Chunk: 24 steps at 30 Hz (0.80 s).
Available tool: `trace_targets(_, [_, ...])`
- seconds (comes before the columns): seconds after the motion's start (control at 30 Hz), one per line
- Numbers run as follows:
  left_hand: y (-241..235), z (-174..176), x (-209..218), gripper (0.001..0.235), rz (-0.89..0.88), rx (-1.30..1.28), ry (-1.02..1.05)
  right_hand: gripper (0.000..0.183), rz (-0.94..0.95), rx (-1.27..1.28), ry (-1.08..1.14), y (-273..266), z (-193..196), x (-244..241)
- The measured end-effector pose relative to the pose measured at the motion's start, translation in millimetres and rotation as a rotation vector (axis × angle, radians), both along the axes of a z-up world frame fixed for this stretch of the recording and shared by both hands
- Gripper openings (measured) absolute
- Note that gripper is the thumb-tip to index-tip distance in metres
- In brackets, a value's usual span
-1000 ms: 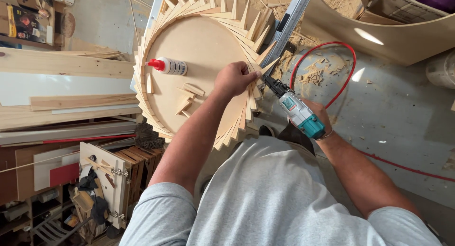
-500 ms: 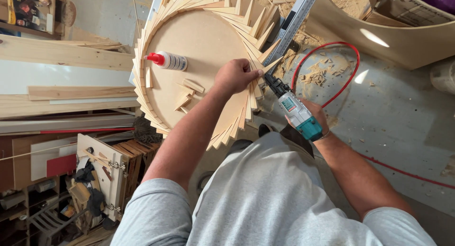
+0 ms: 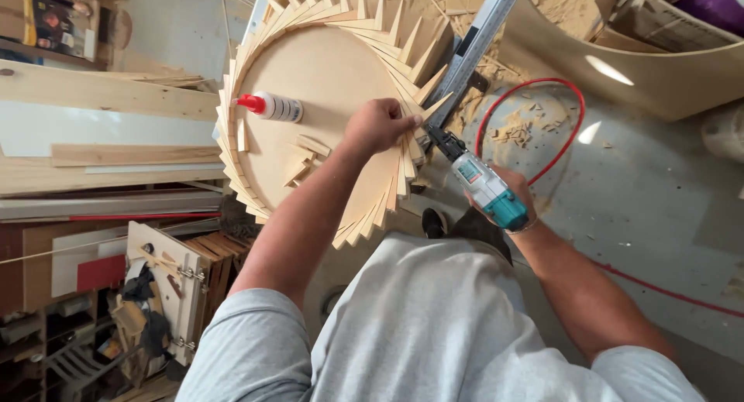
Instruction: Assembling a circular wooden decorative piece by gluing and nailing small wooden slats
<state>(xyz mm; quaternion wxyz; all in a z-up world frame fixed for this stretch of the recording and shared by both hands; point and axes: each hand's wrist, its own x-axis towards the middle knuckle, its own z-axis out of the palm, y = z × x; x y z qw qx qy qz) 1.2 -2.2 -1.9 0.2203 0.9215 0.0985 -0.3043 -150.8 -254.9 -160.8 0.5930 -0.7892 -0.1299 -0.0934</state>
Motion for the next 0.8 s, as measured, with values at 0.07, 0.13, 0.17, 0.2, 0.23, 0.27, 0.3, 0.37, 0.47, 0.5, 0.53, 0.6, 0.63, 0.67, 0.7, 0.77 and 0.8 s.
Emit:
trace_targets(0.07, [0,0,1,0.042,-0.005,0.002,-0.006,0.033,-0.009,-0.019,0.021,-13,21,-4])
trace_targets(0.13, [2,-2,1,0.040,0.000,0.004,-0.013,0.031,-0.009,-0.039,0.041,-25,29,-11])
trace_targets(0.17, [2,-5,1,0.040,0.005,-0.002,-0.017,0.040,-0.037,-0.040,0.095,-32,26,-15])
trace_targets(0.2, [4,-7,0,0.039,0.011,-0.008,-0.022,0.049,-0.064,-0.039,0.148,-38,22,-19])
trace_targets(0.23, [4,-9,-3,0.039,0.021,-0.013,-0.024,0.049,-0.055,-0.045,0.146,-44,15,-26])
trace_targets(0.27, [4,-10,-4,0.037,0.052,-0.023,-0.008,0.046,-0.108,-0.129,0.225,-49,7,-31])
trace_targets(0.3, [4,-10,-4,0.037,0.082,-0.034,0.008,0.044,-0.163,-0.212,0.302,-56,0,-35])
trace_targets(0.37, [3,-6,-2,0.038,0.091,-0.033,0.006,0.043,-0.164,-0.231,0.330,-73,-9,-45])
trace_targets(0.47, [-6,15,0,0.044,0.080,-0.024,0.002,0.045,-0.127,-0.348,0.357,-84,20,-47])
trace_targets(0.5, [-11,25,0,0.049,0.059,-0.010,-0.008,0.046,-0.089,-0.439,0.346,-85,37,-46])
trace_targets(0.53, [-13,29,1,0.049,0.064,-0.019,-0.010,0.046,-0.085,-0.449,0.342,-90,27,-47])
trace_targets(0.6, [-16,35,3,0.053,0.101,0.001,0.000,0.055,-0.127,-0.390,0.442,-101,7,-52])
trace_targets(0.63, [-14,32,4,0.053,0.108,-0.007,0.000,0.055,-0.122,-0.399,0.440,-104,3,-51])
trace_targets(0.67, [-12,29,4,0.047,0.127,-0.032,0.012,0.054,-0.133,-0.392,0.517,-106,0,-49])
trace_targets(0.7, [-10,27,5,0.042,0.145,-0.057,0.024,0.054,-0.145,-0.385,0.594,-108,-4,-47])
trace_targets(0.77, [-2,9,5,0.040,0.135,-0.086,0.031,0.053,-0.136,-0.443,0.640,-105,12,-32])
trace_targets(0.8, [3,2,7,0.038,0.116,-0.106,0.034,0.052,-0.134,-0.490,0.686,-102,20,-23])
